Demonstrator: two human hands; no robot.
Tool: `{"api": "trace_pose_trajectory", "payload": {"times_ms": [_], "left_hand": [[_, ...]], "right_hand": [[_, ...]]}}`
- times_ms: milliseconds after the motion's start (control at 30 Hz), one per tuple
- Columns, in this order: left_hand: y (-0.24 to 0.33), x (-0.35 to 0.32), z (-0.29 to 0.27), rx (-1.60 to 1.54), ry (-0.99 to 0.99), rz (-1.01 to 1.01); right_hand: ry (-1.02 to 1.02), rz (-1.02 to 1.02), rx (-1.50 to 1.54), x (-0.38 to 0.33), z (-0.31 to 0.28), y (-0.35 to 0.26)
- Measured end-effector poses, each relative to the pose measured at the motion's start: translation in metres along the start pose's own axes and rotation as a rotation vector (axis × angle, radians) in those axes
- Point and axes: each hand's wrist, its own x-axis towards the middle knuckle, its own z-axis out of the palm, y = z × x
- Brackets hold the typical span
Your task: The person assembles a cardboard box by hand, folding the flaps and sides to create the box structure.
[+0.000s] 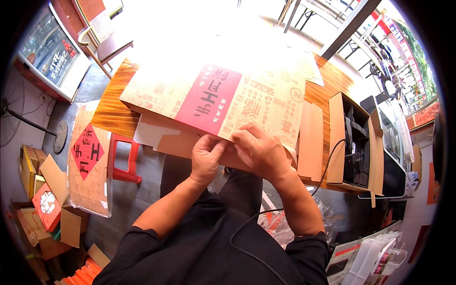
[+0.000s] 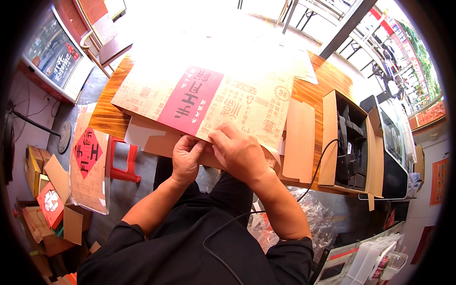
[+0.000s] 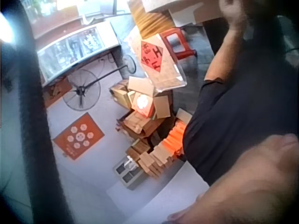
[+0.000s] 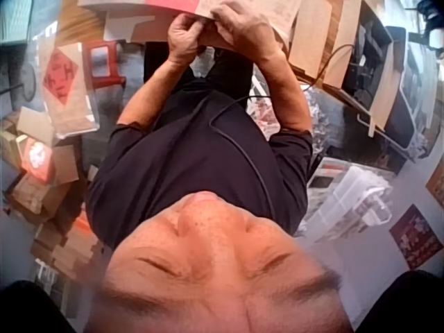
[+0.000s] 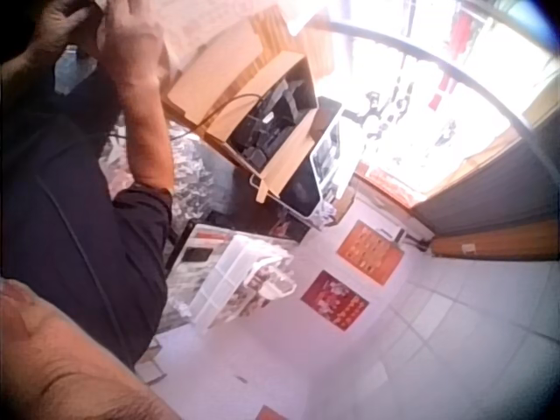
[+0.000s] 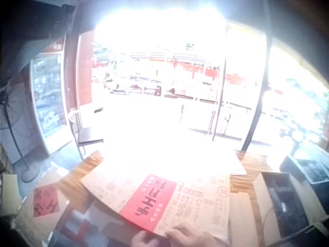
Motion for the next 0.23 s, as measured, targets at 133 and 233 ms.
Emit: {"api": "trace_pose_trajectory", "payload": {"times_ms": [133, 233], "left_hand": [[0.004, 0.005, 0.008, -0.113, 0.032, 0.02], [0.005, 0.007, 0.01, -0.145, 0.076, 0.011]], "right_hand": [[0.013, -0.015, 0.1, -0.002, 0.006, 0.007], [0.0, -0.02, 0.145, -0.003, 0.013, 0.017]]}}
